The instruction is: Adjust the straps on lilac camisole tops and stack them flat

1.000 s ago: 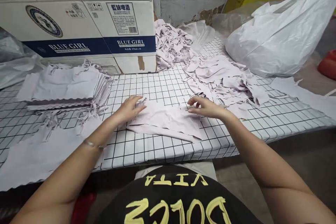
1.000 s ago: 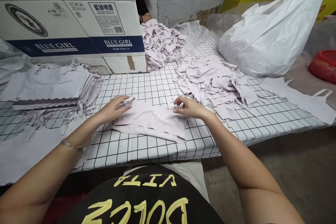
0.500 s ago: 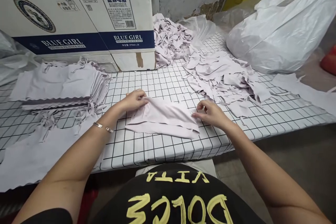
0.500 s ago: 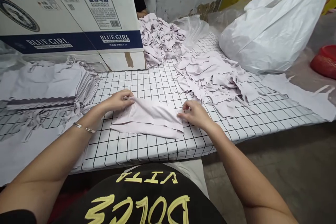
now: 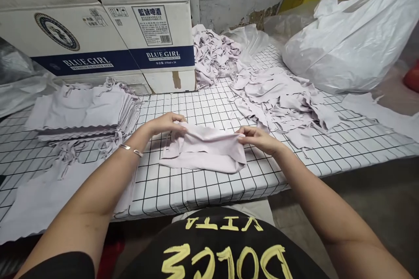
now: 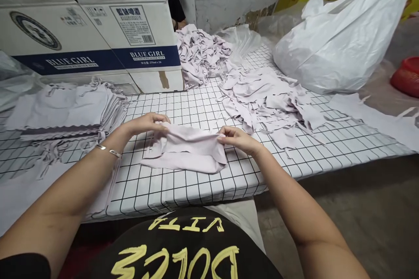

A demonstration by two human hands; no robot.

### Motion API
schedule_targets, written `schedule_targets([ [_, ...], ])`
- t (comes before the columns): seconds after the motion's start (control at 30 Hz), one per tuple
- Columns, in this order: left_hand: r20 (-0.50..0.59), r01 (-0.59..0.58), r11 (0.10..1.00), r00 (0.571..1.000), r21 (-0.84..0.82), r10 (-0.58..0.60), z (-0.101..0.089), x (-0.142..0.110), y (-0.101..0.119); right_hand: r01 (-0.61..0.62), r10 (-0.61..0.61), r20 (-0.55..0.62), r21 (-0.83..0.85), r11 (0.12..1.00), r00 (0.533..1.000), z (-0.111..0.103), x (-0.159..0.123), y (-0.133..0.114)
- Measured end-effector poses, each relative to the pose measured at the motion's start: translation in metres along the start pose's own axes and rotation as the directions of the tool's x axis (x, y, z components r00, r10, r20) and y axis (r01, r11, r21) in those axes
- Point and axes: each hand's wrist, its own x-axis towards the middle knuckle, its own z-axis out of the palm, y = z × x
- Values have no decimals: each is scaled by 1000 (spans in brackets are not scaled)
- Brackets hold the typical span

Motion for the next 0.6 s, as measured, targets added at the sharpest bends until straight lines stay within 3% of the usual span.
schedule_targets([
  [0.1,89,-95,969,989,-230,118,-13,-27,16,61,-63,1,194,979,998,-11,-8,-15],
  [0.2,287,-137,962,936,-238,204,-18,-56,31,51,-64,165,81,995,984,-22,-16,-29],
  [0.27,407,-181,980,891,-86,200,-10,-75,38,55,6,277,-212,976,961,-25,-20,-35],
  [0.3,420,-212,976,890,41,176,-3,-84,41,65,56,287,-397,916,956,-24,-24,-36],
  [0.4,365,-278,854,924,441,112,28,-110,44,110,153,252,-786,608,956,-13,-37,-32],
  [0.47,370,-332,752,921,570,126,50,-124,42,165,156,277,-848,503,948,0,-47,-28],
  [0.6,426,-417,695,888,585,174,73,-140,40,297,91,408,-783,546,909,28,-58,-28],
])
